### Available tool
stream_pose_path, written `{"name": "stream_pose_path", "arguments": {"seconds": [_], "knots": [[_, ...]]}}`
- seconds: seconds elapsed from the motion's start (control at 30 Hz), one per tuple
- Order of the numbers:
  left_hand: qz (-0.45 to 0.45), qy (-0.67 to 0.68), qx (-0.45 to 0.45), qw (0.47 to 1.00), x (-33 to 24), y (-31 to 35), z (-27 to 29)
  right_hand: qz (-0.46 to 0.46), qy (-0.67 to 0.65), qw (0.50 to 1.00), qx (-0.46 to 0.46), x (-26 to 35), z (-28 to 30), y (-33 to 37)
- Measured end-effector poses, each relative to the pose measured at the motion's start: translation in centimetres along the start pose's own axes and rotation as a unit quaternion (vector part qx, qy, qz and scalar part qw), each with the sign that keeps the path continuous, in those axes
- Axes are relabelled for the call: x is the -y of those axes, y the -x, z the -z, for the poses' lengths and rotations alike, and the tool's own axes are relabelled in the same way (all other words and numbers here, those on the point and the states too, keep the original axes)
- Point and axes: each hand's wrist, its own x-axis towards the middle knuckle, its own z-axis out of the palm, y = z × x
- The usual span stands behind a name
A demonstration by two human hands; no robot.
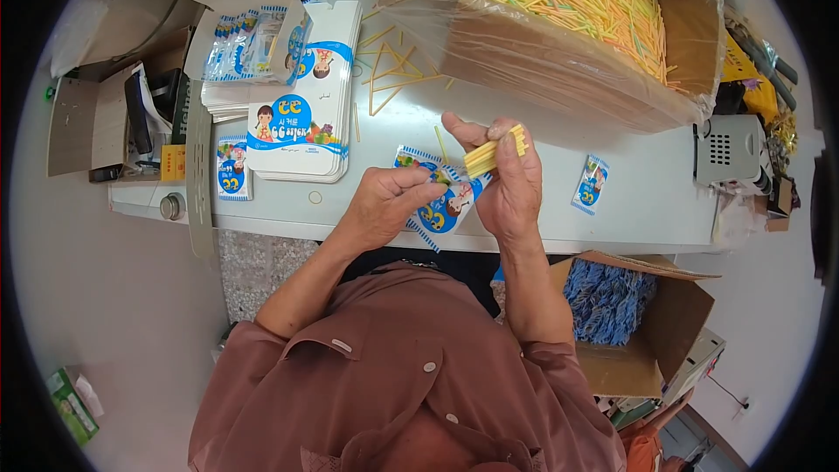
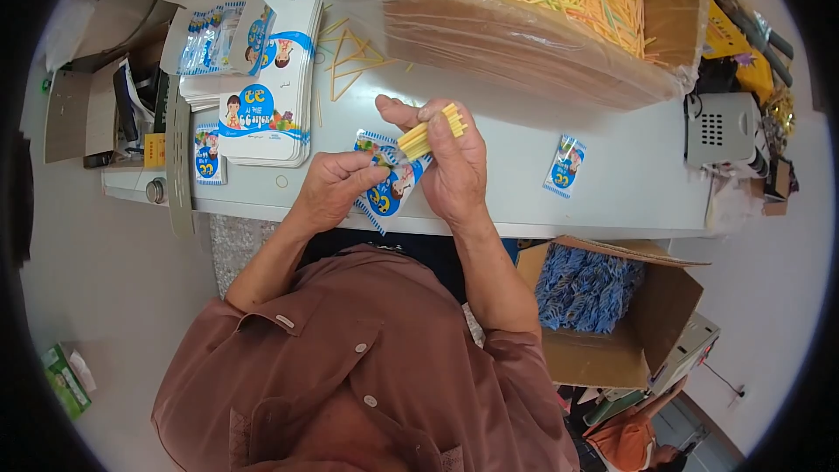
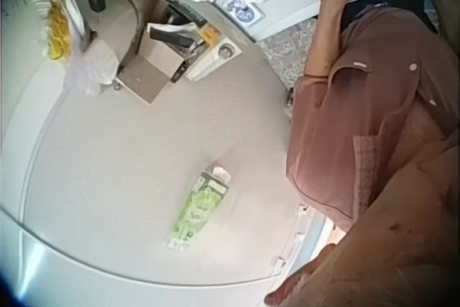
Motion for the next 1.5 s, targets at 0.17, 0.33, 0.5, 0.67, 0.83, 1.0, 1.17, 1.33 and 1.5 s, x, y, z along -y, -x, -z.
{"name": "stream_pose_path", "arguments": {"seconds": [0.17,0.33,0.5,0.67,0.83,1.0,1.17,1.33,1.5], "knots": [[-0.003,-0.003,0.026,1.000,-0.4,-0.1,0.0,0.001,-0.007,1.000,-0.016,0.4,0.3,0.0],[0.004,0.043,0.034,0.998,-0.5,-0.1,-0.3,-0.007,-0.012,0.999,0.033,-0.1,0.6,0.2],[0.008,0.025,0.024,0.999,-0.3,-0.2,0.2,-0.031,0.000,0.999,0.009,-0.3,0.6,0.7],[-0.024,0.039,-0.057,0.997,0.0,-0.4,-1.3,-0.094,0.029,0.994,-0.043,-0.7,0.5,1.2],[-0.038,0.082,-0.123,0.988,1.1,-0.3,-2.7,-0.124,0.026,0.991,-0.034,-2.6,1.0,2.3],[-0.102,0.145,-0.136,0.975,1.9,-0.6,-2.0,-0.038,0.189,0.981,-0.028,-1.6,1.3,3.9],[-0.116,0.180,-0.140,0.967,1.8,-1.0,-2.0,-0.008,0.249,0.967,-0.050,-1.1,1.5,3.8],[-0.126,0.180,-0.149,0.964,2.5,-1.1,-2.1,-0.037,0.279,0.959,-0.028,-1.5,1.2,3.4],[-0.083,0.241,-0.080,0.964,1.7,-1.3,-1.6,0.014,0.383,0.924,0.001,-0.8,1.8,3.7]]}}
